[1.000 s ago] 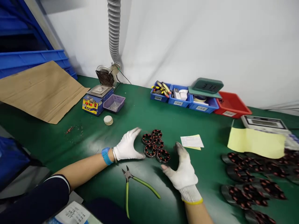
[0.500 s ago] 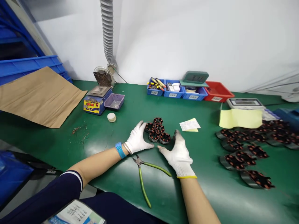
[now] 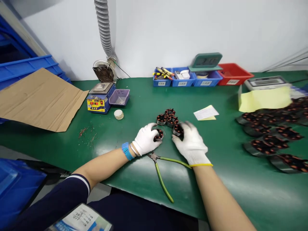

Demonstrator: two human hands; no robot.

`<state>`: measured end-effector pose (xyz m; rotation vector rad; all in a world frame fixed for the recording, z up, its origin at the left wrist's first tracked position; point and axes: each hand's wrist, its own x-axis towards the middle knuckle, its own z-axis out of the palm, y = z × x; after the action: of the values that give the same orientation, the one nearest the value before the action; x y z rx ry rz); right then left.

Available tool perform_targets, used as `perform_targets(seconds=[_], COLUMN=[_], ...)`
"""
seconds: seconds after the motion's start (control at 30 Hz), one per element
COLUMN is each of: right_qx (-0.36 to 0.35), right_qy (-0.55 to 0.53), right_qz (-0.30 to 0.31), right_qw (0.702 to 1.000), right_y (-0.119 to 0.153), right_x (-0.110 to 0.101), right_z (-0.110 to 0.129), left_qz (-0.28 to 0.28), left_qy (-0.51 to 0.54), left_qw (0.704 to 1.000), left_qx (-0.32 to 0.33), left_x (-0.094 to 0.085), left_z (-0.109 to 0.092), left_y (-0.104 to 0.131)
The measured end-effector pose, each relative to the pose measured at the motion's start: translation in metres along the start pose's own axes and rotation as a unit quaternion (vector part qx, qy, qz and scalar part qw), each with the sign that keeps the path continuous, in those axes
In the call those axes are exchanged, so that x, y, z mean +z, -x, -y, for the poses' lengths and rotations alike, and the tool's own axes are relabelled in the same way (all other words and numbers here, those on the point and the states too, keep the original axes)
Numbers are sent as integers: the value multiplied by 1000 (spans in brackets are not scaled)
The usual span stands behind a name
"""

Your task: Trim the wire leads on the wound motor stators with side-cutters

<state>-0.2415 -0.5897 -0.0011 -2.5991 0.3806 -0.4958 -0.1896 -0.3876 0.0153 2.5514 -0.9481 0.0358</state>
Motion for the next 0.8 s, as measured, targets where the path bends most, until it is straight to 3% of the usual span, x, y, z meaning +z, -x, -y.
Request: perform_targets(seconds=[0.07,0.13,0.2,0.3,0.37,0.57,0.8], right_qx=[-14,-53,-98,-129,-129,-13,69], right_qy=[-9,-22,-18,-8,-18,30,16], right_qz=[-22,-4,75,219,269,273,294], right_qw=[1000,998,992,967,954,962,953], right_y=[6,12,19,24,24,6,-11], right_x=[-8,-15,-16,-9,-5,-11,-3], right_z=[1,8,21,46,55,48,62], left_qz=[7,-1,6,71,91,68,114], left_qy=[6,42,101,159,168,151,186], left_qw=[1000,996,987,974,971,978,967], left_qx=[-30,-81,-122,-143,-145,-124,-132], left_x=[-8,-16,-23,-28,-29,-26,-37], left_z=[9,17,22,24,24,23,25], left_y=[18,30,34,28,21,15,17])
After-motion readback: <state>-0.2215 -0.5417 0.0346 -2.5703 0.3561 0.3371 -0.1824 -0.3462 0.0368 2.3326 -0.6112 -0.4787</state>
